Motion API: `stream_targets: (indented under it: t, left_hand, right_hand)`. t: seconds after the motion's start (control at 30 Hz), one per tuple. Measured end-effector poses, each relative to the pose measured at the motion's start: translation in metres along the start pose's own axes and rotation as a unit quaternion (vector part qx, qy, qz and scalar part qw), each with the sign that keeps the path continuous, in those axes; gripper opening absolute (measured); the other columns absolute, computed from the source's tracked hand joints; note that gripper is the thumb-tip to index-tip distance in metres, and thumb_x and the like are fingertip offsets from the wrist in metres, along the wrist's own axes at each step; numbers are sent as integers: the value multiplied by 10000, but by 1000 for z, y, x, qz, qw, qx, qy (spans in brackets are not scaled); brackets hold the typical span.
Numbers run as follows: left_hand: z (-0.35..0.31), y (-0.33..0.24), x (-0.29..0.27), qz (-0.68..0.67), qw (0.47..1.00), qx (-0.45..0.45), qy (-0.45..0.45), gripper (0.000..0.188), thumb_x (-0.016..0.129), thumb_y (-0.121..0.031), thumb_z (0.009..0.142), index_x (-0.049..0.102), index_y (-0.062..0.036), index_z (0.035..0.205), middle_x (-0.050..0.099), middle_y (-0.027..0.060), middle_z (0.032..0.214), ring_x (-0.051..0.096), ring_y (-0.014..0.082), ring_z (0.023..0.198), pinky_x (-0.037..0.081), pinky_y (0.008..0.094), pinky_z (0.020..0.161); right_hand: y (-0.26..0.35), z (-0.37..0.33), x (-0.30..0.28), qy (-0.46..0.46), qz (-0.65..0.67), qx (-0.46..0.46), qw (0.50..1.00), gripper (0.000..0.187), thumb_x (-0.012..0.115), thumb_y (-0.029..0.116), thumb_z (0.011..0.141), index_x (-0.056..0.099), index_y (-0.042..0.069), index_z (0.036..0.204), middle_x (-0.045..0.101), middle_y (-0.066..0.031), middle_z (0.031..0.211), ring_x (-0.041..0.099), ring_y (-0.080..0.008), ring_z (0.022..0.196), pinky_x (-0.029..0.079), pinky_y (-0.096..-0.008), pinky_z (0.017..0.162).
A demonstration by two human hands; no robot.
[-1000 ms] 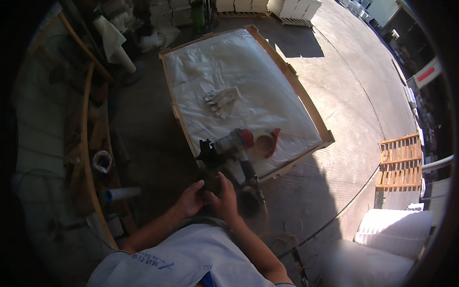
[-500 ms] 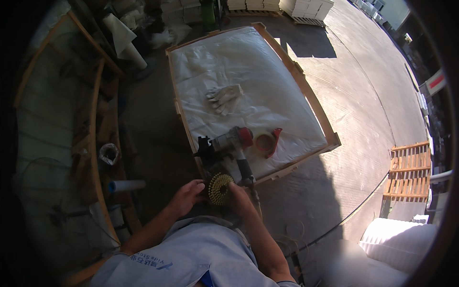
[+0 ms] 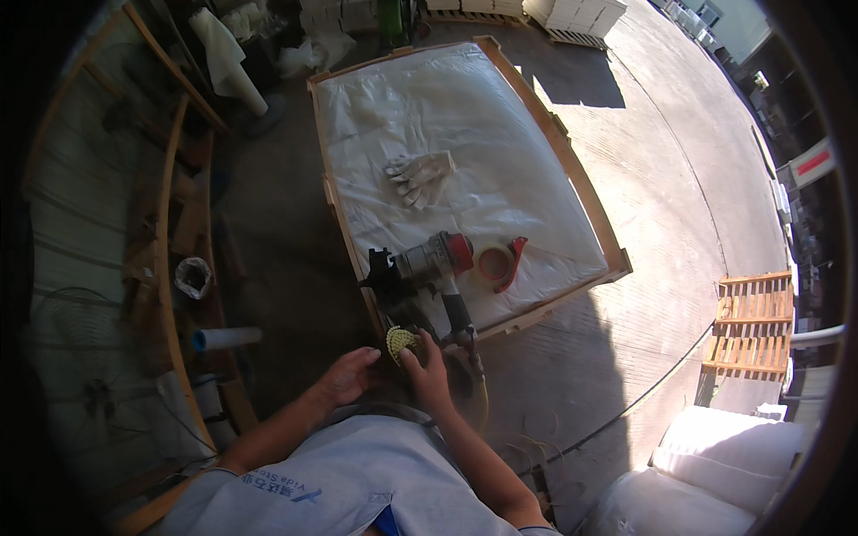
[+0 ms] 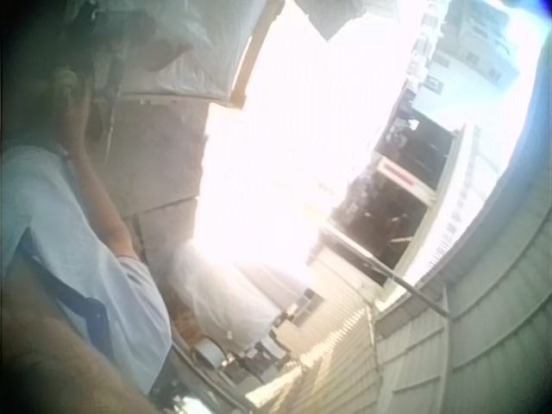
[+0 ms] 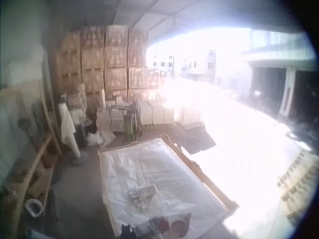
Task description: The person opens a cardboard box, removes a wooden frame, and uses a pneumatic nail gun to fasten the frame onto a plastic-wrapped crate. They then place a pair of gloves on the crate and move the crate slightly.
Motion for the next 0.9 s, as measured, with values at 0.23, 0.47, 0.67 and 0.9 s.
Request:
stream_targets:
  t: [0.23, 0.47, 0.67, 0.9]
  left_hand:
    - [1, -4, -16, 90, 994, -14, -62, 244, 563, -240, 998, 552, -46, 1146, 613, 96, 1129, 636, 227, 1028, 545, 400, 899]
    - [6, -17, -13, 208, 977, -7, -48, 275, 525, -290, 1014, 566, -35, 1110, 645, 87, 1009, 652, 188, 932, 558, 330, 816]
    - [35, -41, -30, 373, 923, 51, -74, 318, 560, -326, 1001, 604, -22, 1083, 653, 62, 949, 630, 131, 834, 536, 292, 765]
    - [71, -74, 24, 351, 932, 79, 40, 323, 601, -292, 984, 611, -31, 1175, 643, 9, 1006, 594, 94, 883, 488, 250, 774]
  right_hand:
    - [6, -3, 10, 116, -58, -12, 992, 857, 732, 402, 821, 356, -28, 1460, 433, -202, 1452, 403, -290, 1366, 302, -367, 1130]
    - [-7, 7, 20, 148, 237, 79, 957, 754, 611, 393, 866, 394, -50, 1435, 551, -133, 1345, 517, -226, 1237, 365, -323, 1075]
    - [13, 2, 21, 166, 304, 84, 934, 734, 648, 339, 859, 404, -41, 1437, 535, -150, 1358, 520, -229, 1237, 379, -339, 1063]
    - [53, 38, -13, 116, 40, 22, 992, 701, 699, 337, 791, 513, 3, 1378, 533, -113, 1347, 508, -230, 1232, 381, -335, 1049]
Point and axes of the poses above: each hand's wrist, its own z-axis towards the middle knuckle, its own x-axis out of the palm, y = z × x, the point moved 10 cm from there along z, towards the middle knuckle
